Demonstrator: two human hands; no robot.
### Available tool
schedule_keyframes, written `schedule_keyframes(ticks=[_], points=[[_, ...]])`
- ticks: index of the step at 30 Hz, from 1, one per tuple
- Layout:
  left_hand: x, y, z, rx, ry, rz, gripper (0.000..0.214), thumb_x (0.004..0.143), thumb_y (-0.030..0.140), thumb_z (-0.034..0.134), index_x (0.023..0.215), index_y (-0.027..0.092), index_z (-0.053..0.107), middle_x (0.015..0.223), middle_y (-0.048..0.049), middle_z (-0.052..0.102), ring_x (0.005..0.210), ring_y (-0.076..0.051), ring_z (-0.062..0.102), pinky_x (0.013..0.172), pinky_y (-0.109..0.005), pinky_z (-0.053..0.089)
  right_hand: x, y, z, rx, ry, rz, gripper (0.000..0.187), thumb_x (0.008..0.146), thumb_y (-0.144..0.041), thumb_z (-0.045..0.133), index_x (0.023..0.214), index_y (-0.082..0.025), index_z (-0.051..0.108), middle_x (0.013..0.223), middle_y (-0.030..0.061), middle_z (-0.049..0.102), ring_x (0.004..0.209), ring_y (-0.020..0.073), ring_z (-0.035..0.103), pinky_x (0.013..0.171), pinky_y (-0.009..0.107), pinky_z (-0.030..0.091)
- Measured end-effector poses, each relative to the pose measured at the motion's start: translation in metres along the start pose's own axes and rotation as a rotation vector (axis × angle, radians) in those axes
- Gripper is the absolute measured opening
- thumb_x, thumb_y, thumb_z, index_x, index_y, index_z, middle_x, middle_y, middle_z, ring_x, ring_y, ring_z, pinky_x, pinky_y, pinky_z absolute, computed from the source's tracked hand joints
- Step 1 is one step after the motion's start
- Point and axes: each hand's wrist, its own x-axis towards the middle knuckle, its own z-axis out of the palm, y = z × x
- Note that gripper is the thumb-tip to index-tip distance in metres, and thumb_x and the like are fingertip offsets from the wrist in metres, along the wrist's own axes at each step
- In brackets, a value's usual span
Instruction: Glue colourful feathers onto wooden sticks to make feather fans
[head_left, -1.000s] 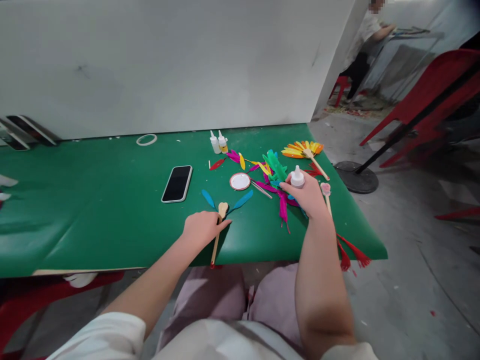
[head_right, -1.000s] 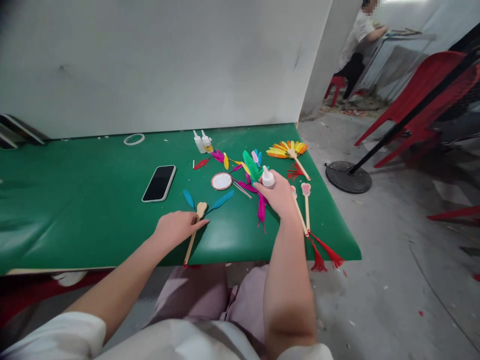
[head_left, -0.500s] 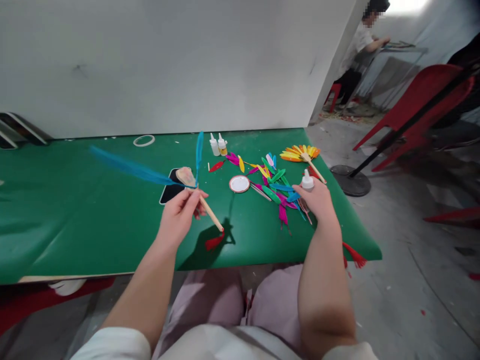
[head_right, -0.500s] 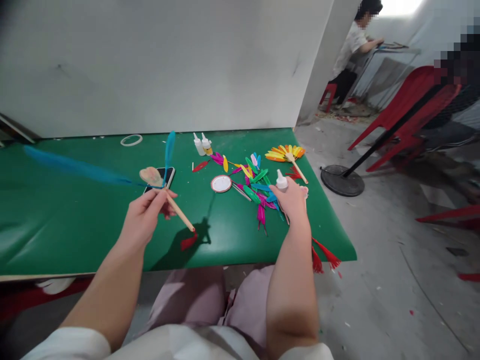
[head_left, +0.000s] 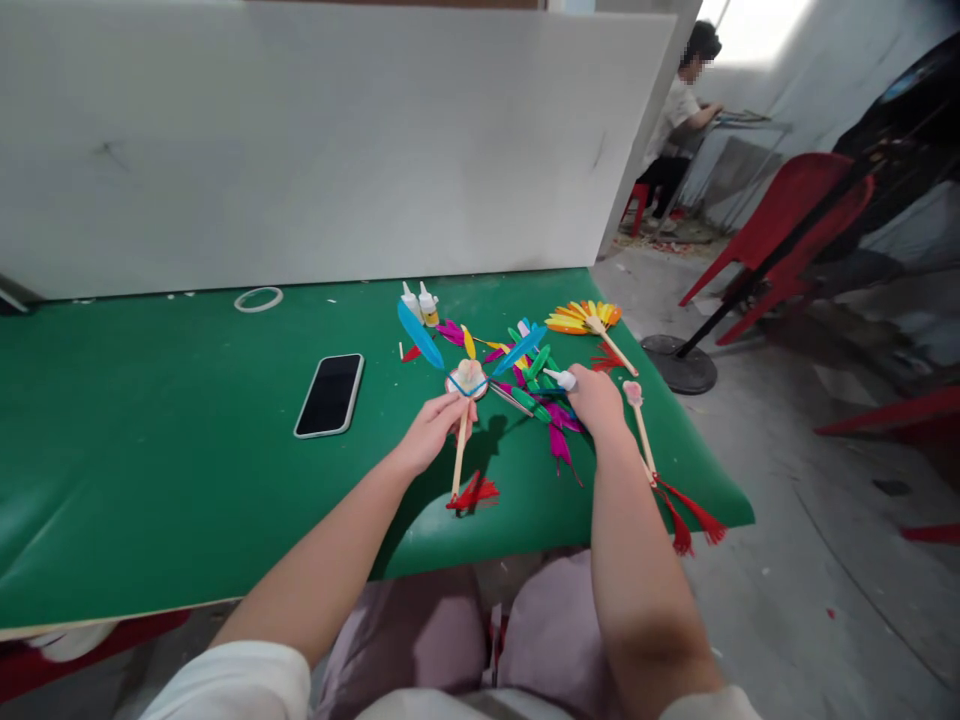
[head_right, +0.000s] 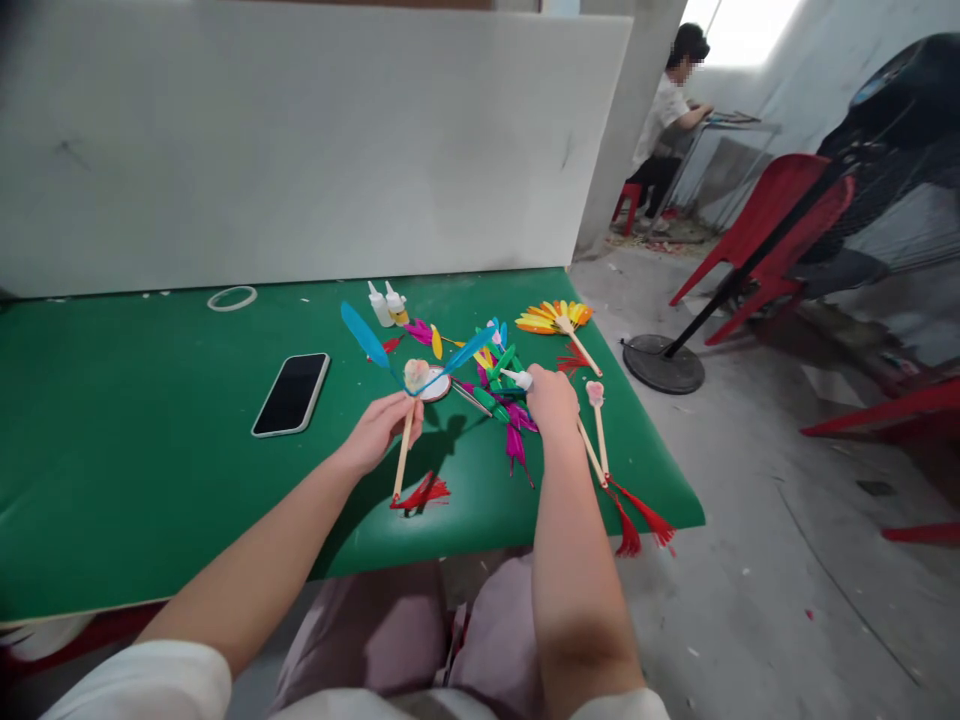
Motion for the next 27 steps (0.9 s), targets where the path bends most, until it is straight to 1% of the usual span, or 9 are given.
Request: schedule_keyframes(ticks=[3,5,7,9,11,13,15,18,27], points=[[-0.004,-0.005,0.003,-0.002,-0.019,-0.019,0.033,0.08,0.045,0.052,0.069,0.014,0.053,0.048,0.0024,0.05,0.044,-0.008,0.046,0.044,-0.02,0.035,-0.002,0.002,-0.007,0.022,0.028,0.035,0.017,0.076,-0.016,0.049,0.089,-0.02,0.059,0.079,0.0068,0.065,0.077,0.0209,0.059,0.06,0.026,0.033],[-0.006,-0.007,0.005,-0.013,-0.012,-0.014,0.034,0.08,0.046,0.052,0.071,0.013,0.054,0.05,0.0023,0.051,0.044,-0.008,0.046,0.044,-0.02,0.036,-0.006,0.003,-0.014,0.167,0.132,0.095,0.014,0.075,-0.021,0.053,0.088,-0.02,0.058,0.076,0.0042,0.064,0.073,0.0197,0.059,0.061,0.027,0.036],[-0.006,-0.009,0.007,-0.041,-0.003,0.008,0.034,0.08,0.047,0.053,0.072,0.013,0.054,0.052,0.0025,0.051,0.045,-0.008,0.047,0.044,-0.02,0.037,-0.013,0.0,-0.022,0.562,0.308,0.174,0.018,0.069,-0.028,0.062,0.083,-0.019,0.056,0.073,0.0008,0.061,0.068,0.0174,0.059,0.062,0.029,0.041],[-0.007,-0.01,0.008,-0.081,-0.002,0.035,0.034,0.081,0.046,0.052,0.074,0.013,0.054,0.053,0.0029,0.05,0.045,-0.008,0.047,0.043,-0.02,0.036,-0.021,-0.011,-0.029,1.115,0.42,0.238,0.028,0.059,-0.031,0.07,0.075,-0.019,0.052,0.068,-0.003,0.057,0.059,0.0142,0.058,0.06,0.03,0.046],[-0.008,-0.01,0.009,-0.112,-0.011,0.056,0.033,0.082,0.046,0.052,0.076,0.014,0.055,0.054,0.003,0.051,0.044,-0.008,0.047,0.042,-0.02,0.036,-0.03,-0.028,-0.032,1.523,0.361,0.263,0.036,0.05,-0.028,0.075,0.071,-0.019,0.048,0.061,-0.0068,0.053,0.052,0.0126,0.057,0.056,0.03,0.049],[-0.01,-0.01,0.009,-0.119,-0.025,0.069,0.033,0.082,0.046,0.052,0.078,0.013,0.055,0.055,0.0028,0.051,0.045,-0.008,0.048,0.042,-0.02,0.037,-0.036,-0.047,-0.033,1.71,0.299,0.251,0.038,0.047,-0.024,0.077,0.069,-0.019,0.047,0.058,-0.0085,0.052,0.049,0.0102,0.055,0.053,0.029,0.05],[-0.012,-0.009,0.009,-0.105,-0.042,0.068,0.034,0.081,0.047,0.053,0.079,0.013,0.055,0.055,0.0025,0.052,0.045,-0.009,0.049,0.043,-0.02,0.038,-0.04,-0.065,-0.03,1.778,0.248,0.271,0.038,0.046,-0.022,0.078,0.068,-0.018,0.048,0.057,-0.009,0.053,0.048,0.009,0.054,0.052,0.027,0.05],[-0.014,-0.009,0.01,-0.086,-0.063,0.063,0.036,0.081,0.049,0.053,0.08,0.013,0.056,0.056,0.0023,0.052,0.046,-0.009,0.05,0.044,-0.021,0.04,-0.042,-0.082,-0.022,1.78,0.291,0.306,0.036,0.046,-0.021,0.078,0.067,-0.018,0.049,0.055,-0.0089,0.054,0.047,0.0081,0.053,0.05,0.025,0.049],[-0.017,-0.007,0.013,-0.063,-0.099,0.039,0.039,0.081,0.052,0.051,0.081,0.013,0.055,0.055,0.0026,0.052,0.043,-0.008,0.048,0.041,-0.019,0.035,-0.046,-0.09,-0.015,1.633,0.321,0.172,0.028,0.055,-0.023,0.075,0.067,-0.017,0.05,0.058,-0.0079,0.053,0.05,0.0071,0.052,0.052,0.023,0.046]])
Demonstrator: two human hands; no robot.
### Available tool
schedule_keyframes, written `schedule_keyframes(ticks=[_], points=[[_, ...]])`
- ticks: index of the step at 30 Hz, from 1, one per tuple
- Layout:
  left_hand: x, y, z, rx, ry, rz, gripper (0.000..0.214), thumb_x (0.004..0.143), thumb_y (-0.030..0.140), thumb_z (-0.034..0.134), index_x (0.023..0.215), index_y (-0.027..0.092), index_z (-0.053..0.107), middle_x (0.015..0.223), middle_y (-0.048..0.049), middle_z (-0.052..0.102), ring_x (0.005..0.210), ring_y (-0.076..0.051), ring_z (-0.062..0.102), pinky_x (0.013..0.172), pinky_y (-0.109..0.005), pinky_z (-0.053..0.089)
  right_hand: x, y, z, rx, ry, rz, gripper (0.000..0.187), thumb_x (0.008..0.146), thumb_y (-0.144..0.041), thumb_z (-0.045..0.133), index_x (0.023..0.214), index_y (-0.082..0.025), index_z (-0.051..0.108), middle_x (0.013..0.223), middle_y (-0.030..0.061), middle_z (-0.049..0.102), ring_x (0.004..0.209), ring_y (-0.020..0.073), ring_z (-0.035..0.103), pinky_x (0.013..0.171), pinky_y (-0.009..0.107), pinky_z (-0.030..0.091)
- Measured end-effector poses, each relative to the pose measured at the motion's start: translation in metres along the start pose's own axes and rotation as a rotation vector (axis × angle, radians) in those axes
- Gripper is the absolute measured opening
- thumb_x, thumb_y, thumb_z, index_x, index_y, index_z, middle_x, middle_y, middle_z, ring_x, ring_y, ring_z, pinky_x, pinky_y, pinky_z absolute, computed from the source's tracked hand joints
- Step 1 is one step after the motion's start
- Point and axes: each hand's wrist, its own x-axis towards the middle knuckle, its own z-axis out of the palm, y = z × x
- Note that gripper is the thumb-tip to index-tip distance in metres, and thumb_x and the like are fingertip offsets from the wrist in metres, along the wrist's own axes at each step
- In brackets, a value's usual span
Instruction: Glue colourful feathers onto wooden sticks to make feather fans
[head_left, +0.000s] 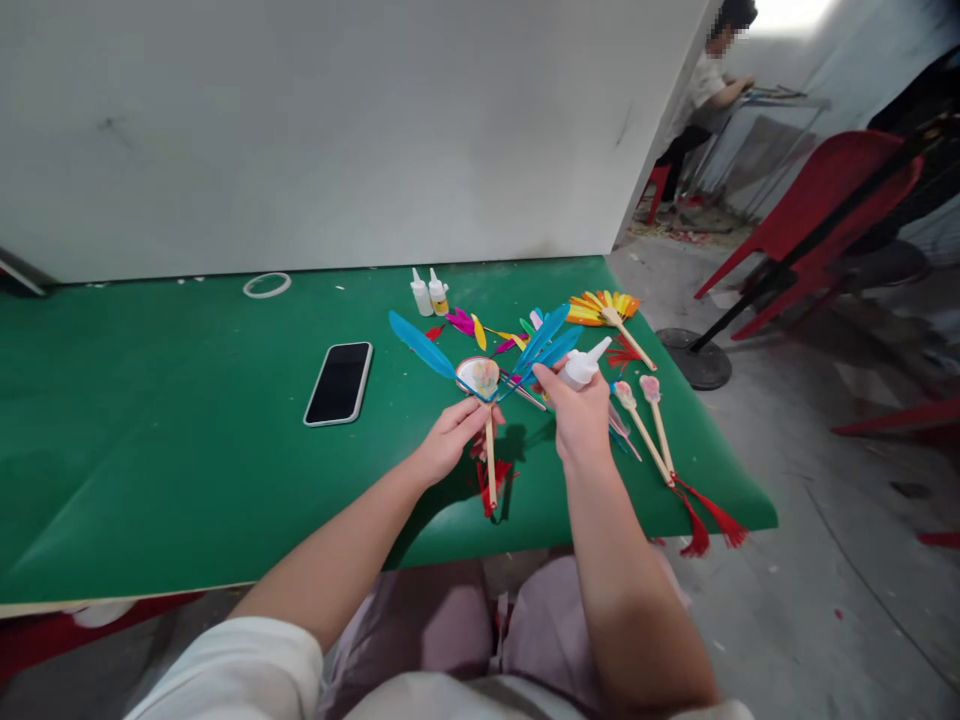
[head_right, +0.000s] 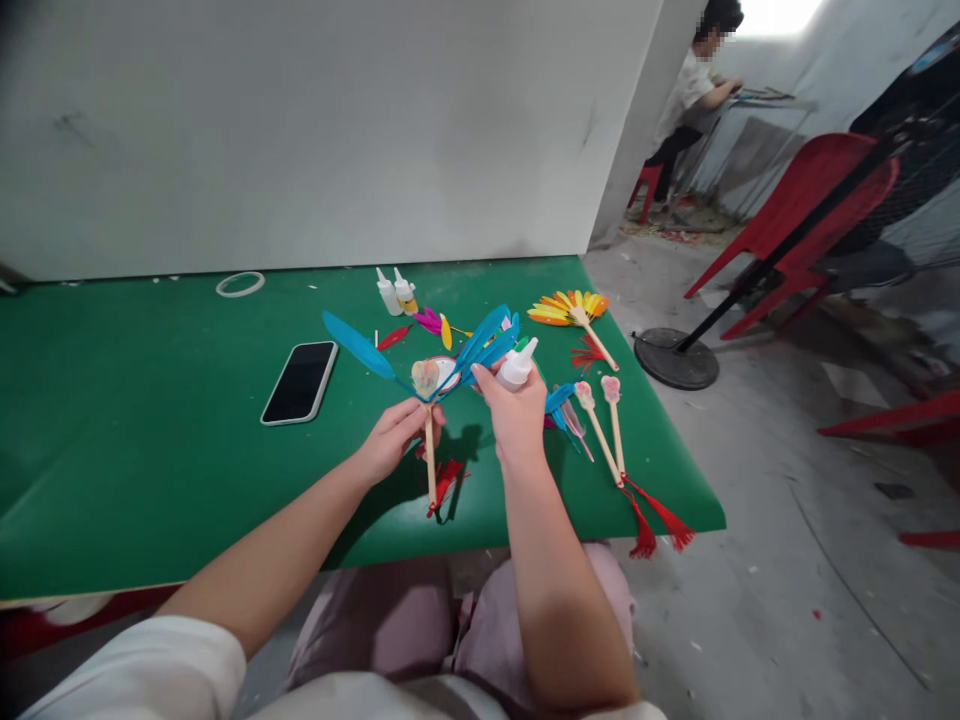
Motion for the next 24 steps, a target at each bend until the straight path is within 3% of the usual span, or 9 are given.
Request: schedule_keyframes(ticks=[24], points=[[-0.0011,0.0028,0.0012,0.028,-0.022,-0.034,0.042,0.078,0.055,0.053,0.08,0.012,0.056,0.054,0.0031,0.05,0.042,-0.006,0.044,0.04,-0.019,0.029,0.0018,-0.0073,-0.0032,-0.017,-0.012,0.025,0.029,0.053,-0.024,0.074,0.066,-0.017,0.049,0.057,-0.0082,0.05,0.05,0.0064,0.049,0.05,0.02,0.041]])
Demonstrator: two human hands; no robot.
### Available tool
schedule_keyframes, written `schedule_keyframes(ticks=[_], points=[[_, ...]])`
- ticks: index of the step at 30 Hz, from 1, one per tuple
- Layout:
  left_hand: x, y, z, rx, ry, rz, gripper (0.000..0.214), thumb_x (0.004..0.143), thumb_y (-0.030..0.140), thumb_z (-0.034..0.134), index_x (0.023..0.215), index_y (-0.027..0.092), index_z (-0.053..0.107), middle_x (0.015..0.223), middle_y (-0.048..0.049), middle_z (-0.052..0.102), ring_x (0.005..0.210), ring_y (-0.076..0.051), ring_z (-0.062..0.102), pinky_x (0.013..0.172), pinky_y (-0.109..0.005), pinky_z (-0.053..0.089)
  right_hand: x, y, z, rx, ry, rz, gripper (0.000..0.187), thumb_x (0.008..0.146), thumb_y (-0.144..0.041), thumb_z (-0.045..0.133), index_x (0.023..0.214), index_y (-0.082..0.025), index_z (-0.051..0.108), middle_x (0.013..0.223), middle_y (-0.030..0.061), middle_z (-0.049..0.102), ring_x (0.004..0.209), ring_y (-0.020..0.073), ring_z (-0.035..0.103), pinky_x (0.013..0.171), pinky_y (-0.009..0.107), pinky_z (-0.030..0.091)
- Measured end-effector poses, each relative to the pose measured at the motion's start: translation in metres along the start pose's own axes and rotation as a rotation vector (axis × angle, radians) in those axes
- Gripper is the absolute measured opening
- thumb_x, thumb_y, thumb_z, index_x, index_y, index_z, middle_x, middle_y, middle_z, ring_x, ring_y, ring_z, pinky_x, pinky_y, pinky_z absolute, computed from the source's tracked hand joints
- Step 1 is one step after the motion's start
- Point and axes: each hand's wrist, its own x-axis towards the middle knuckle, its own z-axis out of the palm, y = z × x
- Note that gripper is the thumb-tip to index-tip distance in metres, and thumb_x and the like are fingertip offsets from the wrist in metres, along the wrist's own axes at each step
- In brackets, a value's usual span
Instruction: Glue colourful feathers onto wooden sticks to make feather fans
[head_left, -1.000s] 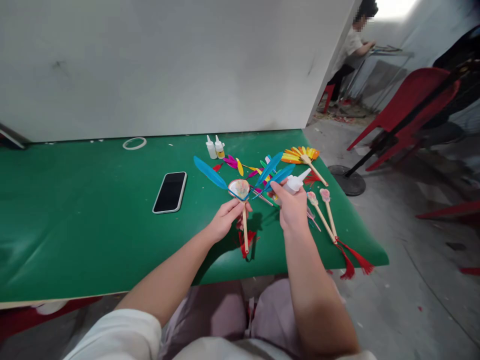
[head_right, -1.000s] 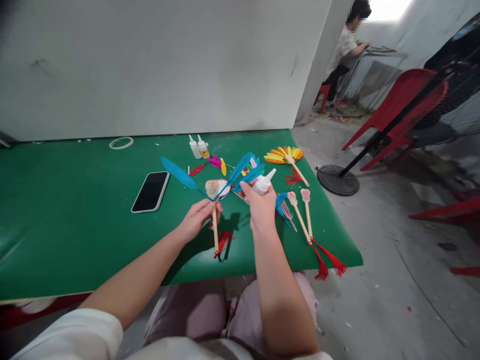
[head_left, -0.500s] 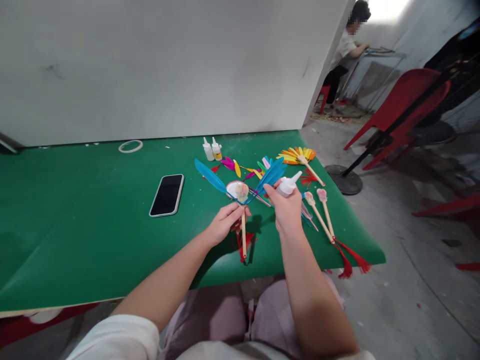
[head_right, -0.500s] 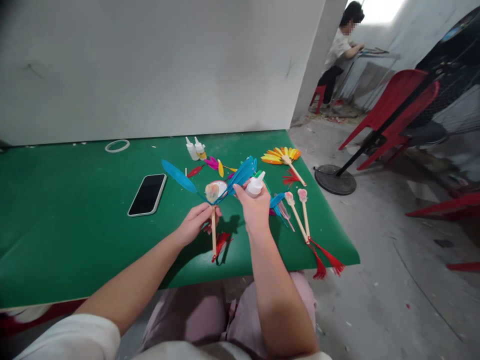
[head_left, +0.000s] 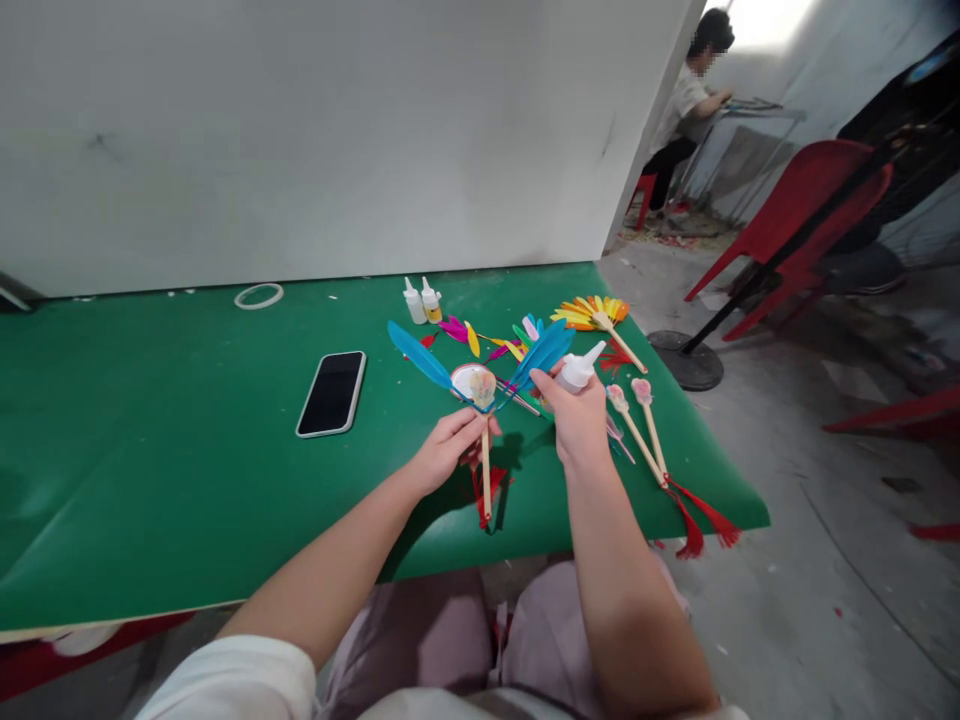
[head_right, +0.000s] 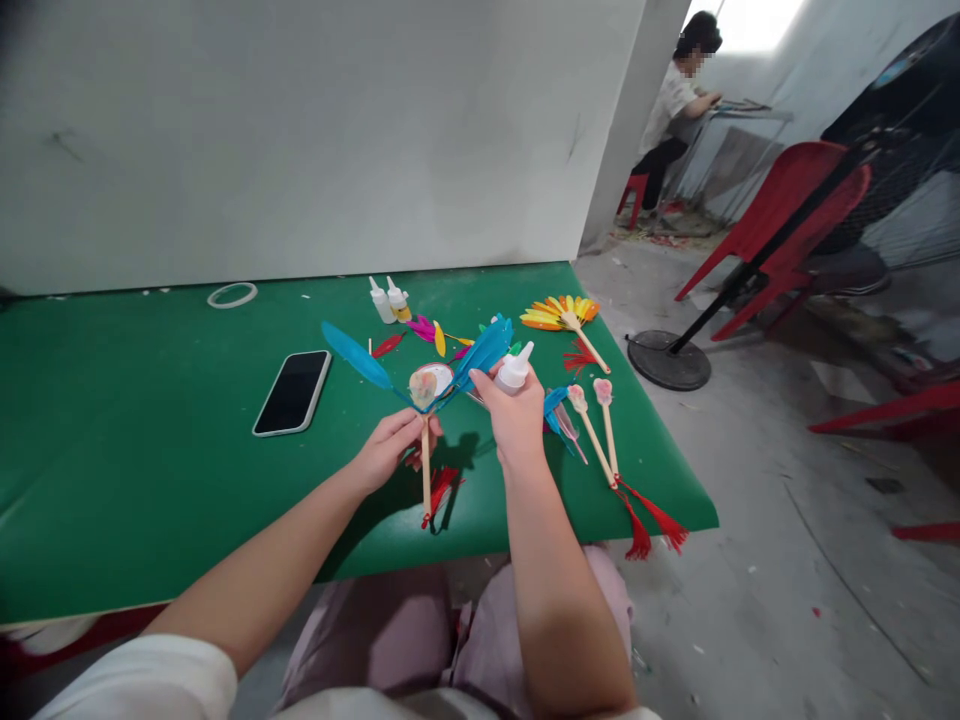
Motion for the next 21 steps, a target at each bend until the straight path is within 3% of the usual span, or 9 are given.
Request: schedule_keyframes(ticks=[21], points=[[-0.0001,0.0014,0.0001,0.033,-0.028,-0.02,0.043,0.078,0.055,0.053,0.081,0.012,0.058,0.055,0.0024,0.05,0.043,-0.006,0.044,0.041,-0.019,0.029,0.0011,0.0039,-0.0012,-0.006,0.033,-0.014,0.031,0.055,-0.027,0.075,0.069,-0.018,0.049,0.058,-0.0079,0.052,0.052,0.0075,0.051,0.052,0.022,0.043]])
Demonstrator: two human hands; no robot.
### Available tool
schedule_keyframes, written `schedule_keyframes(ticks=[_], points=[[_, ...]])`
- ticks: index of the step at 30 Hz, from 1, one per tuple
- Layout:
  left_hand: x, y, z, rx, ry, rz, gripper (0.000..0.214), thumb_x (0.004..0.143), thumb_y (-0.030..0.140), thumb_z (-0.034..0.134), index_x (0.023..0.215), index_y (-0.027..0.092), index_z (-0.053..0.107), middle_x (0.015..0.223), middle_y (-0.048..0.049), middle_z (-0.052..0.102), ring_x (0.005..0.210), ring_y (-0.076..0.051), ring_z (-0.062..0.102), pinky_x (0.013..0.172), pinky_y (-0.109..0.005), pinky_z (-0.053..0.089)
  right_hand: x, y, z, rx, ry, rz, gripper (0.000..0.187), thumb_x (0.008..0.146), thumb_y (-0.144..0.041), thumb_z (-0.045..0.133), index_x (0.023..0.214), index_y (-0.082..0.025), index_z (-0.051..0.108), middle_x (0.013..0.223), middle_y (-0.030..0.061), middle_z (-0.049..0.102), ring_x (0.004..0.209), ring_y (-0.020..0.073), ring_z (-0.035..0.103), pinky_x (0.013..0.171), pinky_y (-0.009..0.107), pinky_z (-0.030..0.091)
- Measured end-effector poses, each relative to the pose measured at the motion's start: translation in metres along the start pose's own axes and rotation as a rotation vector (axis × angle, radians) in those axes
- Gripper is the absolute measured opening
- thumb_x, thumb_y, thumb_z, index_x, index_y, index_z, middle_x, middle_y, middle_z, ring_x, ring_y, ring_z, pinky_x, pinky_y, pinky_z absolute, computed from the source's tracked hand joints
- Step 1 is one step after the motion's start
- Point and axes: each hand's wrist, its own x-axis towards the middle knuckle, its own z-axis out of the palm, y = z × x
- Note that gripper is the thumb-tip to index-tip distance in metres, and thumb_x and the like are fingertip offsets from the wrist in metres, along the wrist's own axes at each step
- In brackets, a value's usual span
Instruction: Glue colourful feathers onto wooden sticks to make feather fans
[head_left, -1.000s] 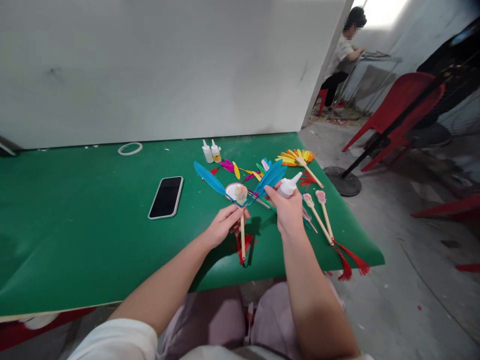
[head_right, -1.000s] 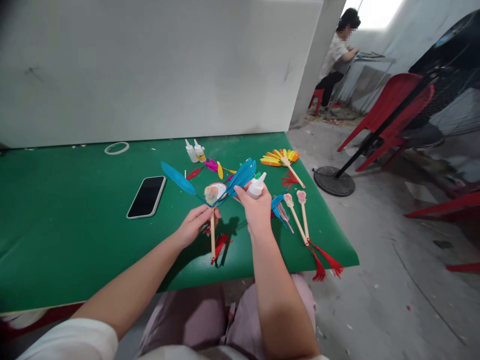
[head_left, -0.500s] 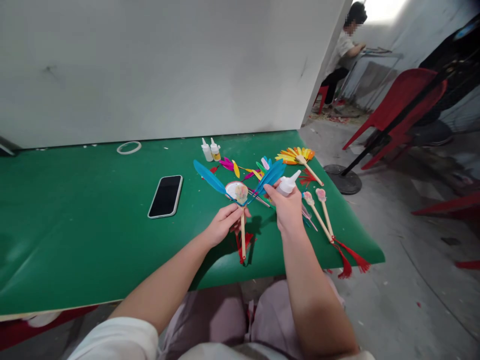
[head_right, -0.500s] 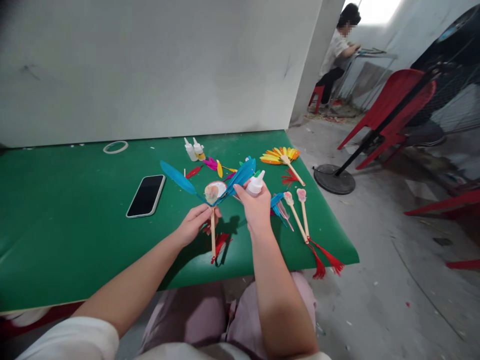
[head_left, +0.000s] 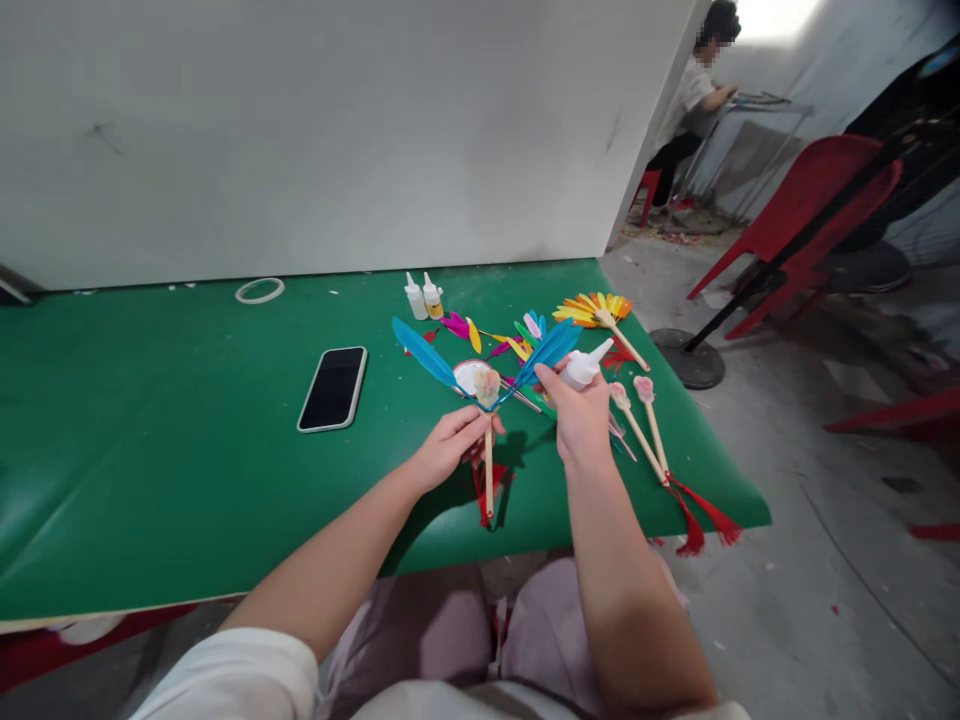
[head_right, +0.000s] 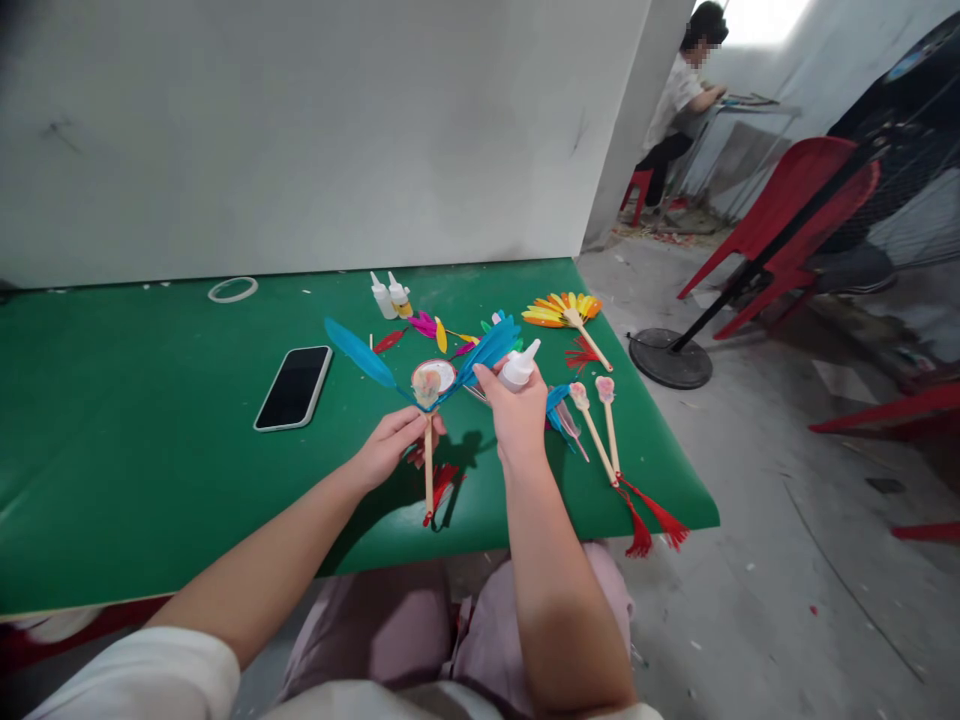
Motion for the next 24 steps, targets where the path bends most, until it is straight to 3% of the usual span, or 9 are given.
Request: schedule_keyframes(ticks=[19,24], points=[[0.0,-0.004,0.0,0.033,0.0,-0.004,0.044,0.078,0.056,0.052,0.08,0.012,0.059,0.051,0.002,0.051,0.042,-0.007,0.044,0.041,-0.019,0.031,0.001,0.004,0.0,0.005,0.003,-0.025,0.031,0.056,-0.027,0.075,0.071,-0.018,0.05,0.06,-0.008,0.051,0.053,0.0066,0.05,0.052,0.021,0.042],[0.001,-0.001,-0.005,-0.039,0.079,0.019,0.037,0.08,0.05,0.053,0.08,0.014,0.058,0.051,0.0029,0.051,0.041,-0.006,0.044,0.04,-0.018,0.031,0.019,-0.014,-0.024,0.026,0.14,-0.079,0.03,0.052,-0.023,0.075,0.067,-0.018,0.049,0.057,-0.0084,0.053,0.05,0.0075,0.053,0.052,0.023,0.047]])
